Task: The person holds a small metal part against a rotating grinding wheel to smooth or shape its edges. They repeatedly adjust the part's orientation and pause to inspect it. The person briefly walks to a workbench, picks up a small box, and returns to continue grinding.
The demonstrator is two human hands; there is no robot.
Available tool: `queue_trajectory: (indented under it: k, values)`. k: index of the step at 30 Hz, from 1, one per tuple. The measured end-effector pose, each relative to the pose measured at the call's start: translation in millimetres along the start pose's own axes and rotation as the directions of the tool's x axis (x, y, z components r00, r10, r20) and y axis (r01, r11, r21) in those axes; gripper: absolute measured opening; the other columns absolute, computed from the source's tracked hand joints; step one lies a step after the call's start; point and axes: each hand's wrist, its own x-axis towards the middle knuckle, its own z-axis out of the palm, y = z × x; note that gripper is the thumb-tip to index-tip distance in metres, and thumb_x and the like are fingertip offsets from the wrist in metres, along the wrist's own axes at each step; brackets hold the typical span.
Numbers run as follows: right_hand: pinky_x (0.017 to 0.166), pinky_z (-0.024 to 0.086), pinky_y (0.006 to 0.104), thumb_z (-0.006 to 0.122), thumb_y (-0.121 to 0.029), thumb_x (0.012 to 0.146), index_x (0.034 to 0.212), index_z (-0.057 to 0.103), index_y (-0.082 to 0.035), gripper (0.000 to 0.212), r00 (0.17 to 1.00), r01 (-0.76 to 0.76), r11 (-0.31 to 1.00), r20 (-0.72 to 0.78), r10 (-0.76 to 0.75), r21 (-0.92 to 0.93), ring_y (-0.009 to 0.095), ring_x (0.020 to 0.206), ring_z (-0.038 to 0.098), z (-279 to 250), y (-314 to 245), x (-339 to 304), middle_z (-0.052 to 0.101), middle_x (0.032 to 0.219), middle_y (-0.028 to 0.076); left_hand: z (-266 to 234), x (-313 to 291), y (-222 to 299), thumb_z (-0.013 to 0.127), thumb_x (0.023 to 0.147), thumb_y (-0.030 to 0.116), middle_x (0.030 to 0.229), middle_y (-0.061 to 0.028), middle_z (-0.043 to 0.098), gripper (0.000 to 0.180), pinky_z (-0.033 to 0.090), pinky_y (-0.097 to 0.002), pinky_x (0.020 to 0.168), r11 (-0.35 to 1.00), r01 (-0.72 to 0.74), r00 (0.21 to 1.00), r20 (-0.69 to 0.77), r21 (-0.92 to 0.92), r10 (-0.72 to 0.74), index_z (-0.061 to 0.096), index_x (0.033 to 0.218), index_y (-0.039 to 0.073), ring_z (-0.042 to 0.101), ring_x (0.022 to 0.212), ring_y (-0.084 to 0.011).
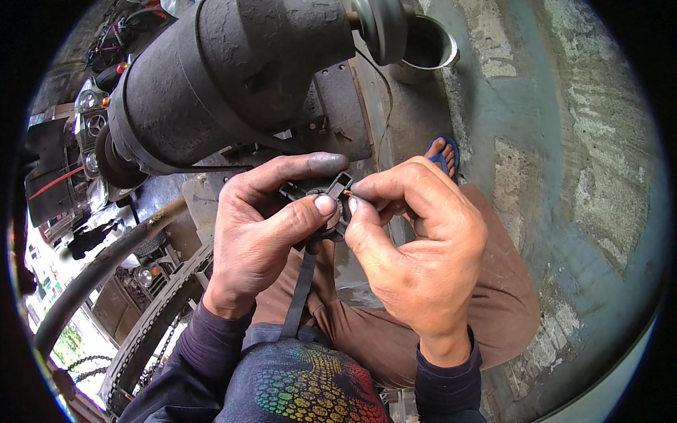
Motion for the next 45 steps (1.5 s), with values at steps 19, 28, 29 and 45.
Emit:
queue_trajectory:
  k: [19, 28, 29, 45]
  values:
    - [0.064, 0.047, 0.0236, 0.069, 0.016, 0.076, 0.085, 0.065, 0.003, 0.016, 0.997, 0.072, 0.997, -0.004, -0.072, -0.032, 0.009, 0.07, 0.06, 0.8, 6.2, 0.5, 0.062, 0.08, 0.005, -0.7, -0.9, -4.0, 0.07, 0.091, 0.002, 0.099, -0.0063, 0.074, 0.034, 0.054, -0.0201, 0.068, 0.999, 0.02, 1.0, 0.009, -0.037, -0.02, 0.07, 0.125, -0.003, 0.065, 0.08, -0.0055]
    - [0.065, 0.046, 0.0227, 0.067, 0.016, 0.078, 0.088, 0.066, 0.004, 0.015, 0.999, 0.042, 0.997, 0.025, -0.041, -0.057, 0.008, 0.073, 0.059, 0.1, 1.7, 1.5, 0.062, 0.083, 0.005, -4.1, 1.6, -6.9, 0.063, 0.095, 0.006, 0.098, -0.0046, 0.073, 0.031, 0.053, -0.022, 0.074, 0.995, -0.017, 0.999, 0.034, -0.099, 0.02, 0.07, 0.124, -0.004, 0.063, 0.084, -0.0049]
    - [0.068, 0.045, 0.021, 0.065, 0.017, 0.081, 0.091, 0.066, 0.006, 0.015, 0.997, 0.045, 0.996, 0.07, -0.04, -0.08, 0.007, 0.076, 0.058, -1.8, 0.6, 1.5, 0.062, 0.088, 0.005, -3.2, 2.2, -8.1, 0.062, 0.096, 0.006, 0.098, -0.0044, 0.073, 0.03, 0.053, -0.0221, 0.074, 0.995, -0.025, 0.999, 0.021, -0.097, 0.027, 0.071, 0.123, -0.004, 0.063, 0.084, -0.0047]
    - [0.071, 0.048, 0.0203, 0.064, 0.019, 0.084, 0.096, 0.07, 0.009, 0.017, 0.982, 0.016, 0.99, 0.187, 0.011, -0.141, 0.008, 0.083, 0.061, -9.1, -2.2, 2.7, 0.064, 0.094, 0.007, -5.5, 2.3, -6.0, 0.063, 0.098, 0.01, 0.093, -0.0036, 0.073, 0.028, 0.052, -0.0209, 0.073, 1.0, -0.003, 1.0, -0.009, 0.012, 0.004, 0.072, 0.121, -0.004, 0.062, 0.081, -0.0044]
